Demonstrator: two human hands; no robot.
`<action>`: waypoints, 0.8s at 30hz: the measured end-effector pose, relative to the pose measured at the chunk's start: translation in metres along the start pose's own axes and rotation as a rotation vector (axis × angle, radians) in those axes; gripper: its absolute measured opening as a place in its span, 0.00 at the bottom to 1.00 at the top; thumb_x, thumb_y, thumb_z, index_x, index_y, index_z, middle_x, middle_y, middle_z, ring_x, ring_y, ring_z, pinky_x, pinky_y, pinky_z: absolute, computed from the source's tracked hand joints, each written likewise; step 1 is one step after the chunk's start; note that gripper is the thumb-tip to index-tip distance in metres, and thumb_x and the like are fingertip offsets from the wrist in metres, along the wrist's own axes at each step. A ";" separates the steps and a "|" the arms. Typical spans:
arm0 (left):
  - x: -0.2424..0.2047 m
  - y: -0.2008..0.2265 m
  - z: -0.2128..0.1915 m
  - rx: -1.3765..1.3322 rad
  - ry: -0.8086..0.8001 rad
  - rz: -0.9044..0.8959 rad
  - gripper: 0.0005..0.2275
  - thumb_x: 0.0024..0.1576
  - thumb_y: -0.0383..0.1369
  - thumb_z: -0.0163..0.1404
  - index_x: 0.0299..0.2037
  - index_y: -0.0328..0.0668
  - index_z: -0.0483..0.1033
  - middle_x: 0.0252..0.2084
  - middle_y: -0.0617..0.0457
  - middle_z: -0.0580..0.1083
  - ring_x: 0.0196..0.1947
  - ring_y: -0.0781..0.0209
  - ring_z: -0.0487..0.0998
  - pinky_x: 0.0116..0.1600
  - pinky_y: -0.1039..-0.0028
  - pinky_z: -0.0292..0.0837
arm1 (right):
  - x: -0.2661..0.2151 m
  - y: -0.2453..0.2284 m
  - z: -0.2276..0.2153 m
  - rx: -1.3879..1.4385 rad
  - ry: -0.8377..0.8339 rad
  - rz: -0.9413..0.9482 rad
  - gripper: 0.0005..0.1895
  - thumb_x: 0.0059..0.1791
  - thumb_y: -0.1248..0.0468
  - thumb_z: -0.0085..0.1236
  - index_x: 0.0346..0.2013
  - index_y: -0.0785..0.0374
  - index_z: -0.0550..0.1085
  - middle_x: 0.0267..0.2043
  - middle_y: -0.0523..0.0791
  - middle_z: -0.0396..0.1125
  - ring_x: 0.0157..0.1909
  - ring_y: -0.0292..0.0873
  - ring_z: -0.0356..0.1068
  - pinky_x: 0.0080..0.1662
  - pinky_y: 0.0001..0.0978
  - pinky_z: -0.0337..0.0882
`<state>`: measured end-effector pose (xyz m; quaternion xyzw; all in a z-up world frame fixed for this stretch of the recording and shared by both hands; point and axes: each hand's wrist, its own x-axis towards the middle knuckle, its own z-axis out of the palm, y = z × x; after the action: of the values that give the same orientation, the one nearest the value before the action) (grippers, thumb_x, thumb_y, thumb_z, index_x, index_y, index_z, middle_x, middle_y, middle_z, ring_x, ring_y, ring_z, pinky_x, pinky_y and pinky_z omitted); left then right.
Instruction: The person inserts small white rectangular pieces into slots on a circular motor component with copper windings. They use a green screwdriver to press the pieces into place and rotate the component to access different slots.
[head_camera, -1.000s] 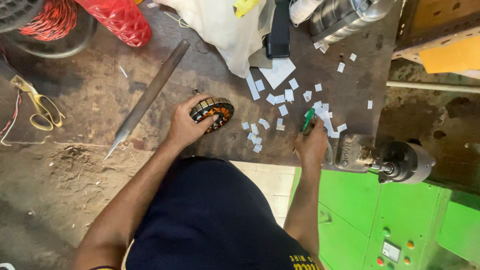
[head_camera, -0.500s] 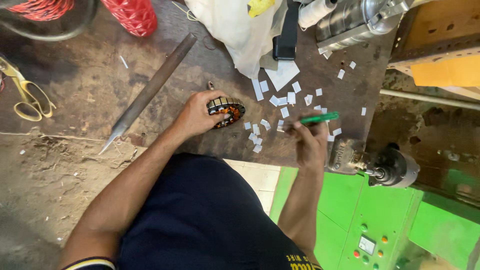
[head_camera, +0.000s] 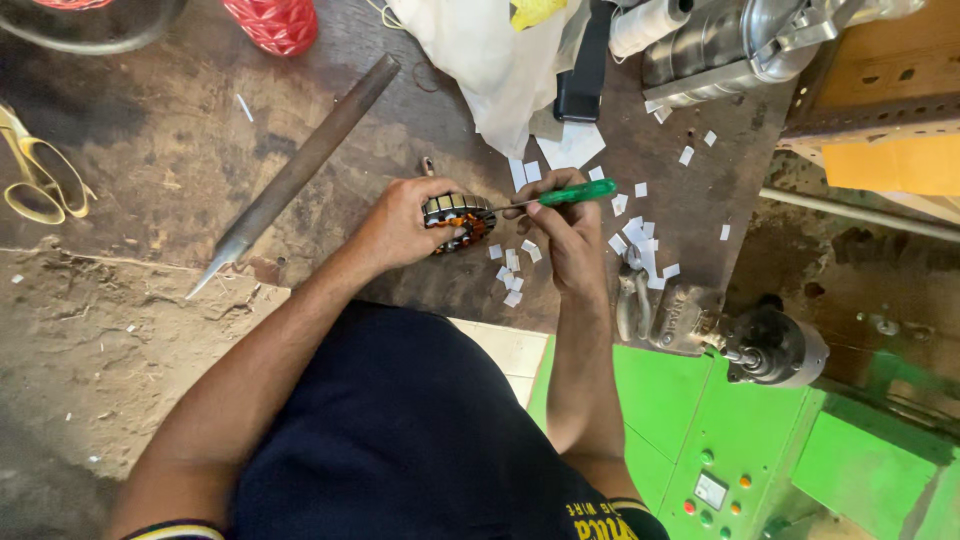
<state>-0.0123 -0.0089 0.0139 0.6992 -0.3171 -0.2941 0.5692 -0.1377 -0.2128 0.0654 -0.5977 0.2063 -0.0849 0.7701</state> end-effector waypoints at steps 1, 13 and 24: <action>0.001 0.000 0.001 -0.001 -0.004 -0.004 0.15 0.45 0.22 0.62 0.44 0.37 0.80 0.35 0.48 0.81 0.35 0.60 0.84 0.42 0.70 0.79 | 0.001 0.002 -0.002 0.009 -0.015 0.004 0.11 0.51 0.75 0.54 0.46 0.66 0.66 0.43 0.52 0.71 0.43 0.45 0.76 0.41 0.30 0.73; 0.005 0.006 0.003 0.098 0.000 0.039 0.16 0.45 0.24 0.62 0.45 0.38 0.81 0.37 0.44 0.80 0.37 0.52 0.83 0.43 0.64 0.78 | 0.018 -0.011 -0.002 -0.094 -0.177 0.108 0.11 0.49 0.73 0.48 0.46 0.67 0.71 0.42 0.46 0.69 0.42 0.38 0.71 0.42 0.29 0.70; 0.003 0.025 0.007 0.101 0.081 0.060 0.14 0.47 0.24 0.61 0.45 0.36 0.81 0.38 0.40 0.80 0.39 0.46 0.83 0.44 0.62 0.77 | -0.007 -0.045 0.082 -1.214 -0.112 -0.439 0.08 0.55 0.66 0.54 0.42 0.71 0.70 0.37 0.58 0.70 0.37 0.58 0.72 0.40 0.45 0.70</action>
<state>-0.0180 -0.0193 0.0366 0.7284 -0.3291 -0.2320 0.5544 -0.1046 -0.1493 0.1263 -0.9586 0.0499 -0.0773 0.2695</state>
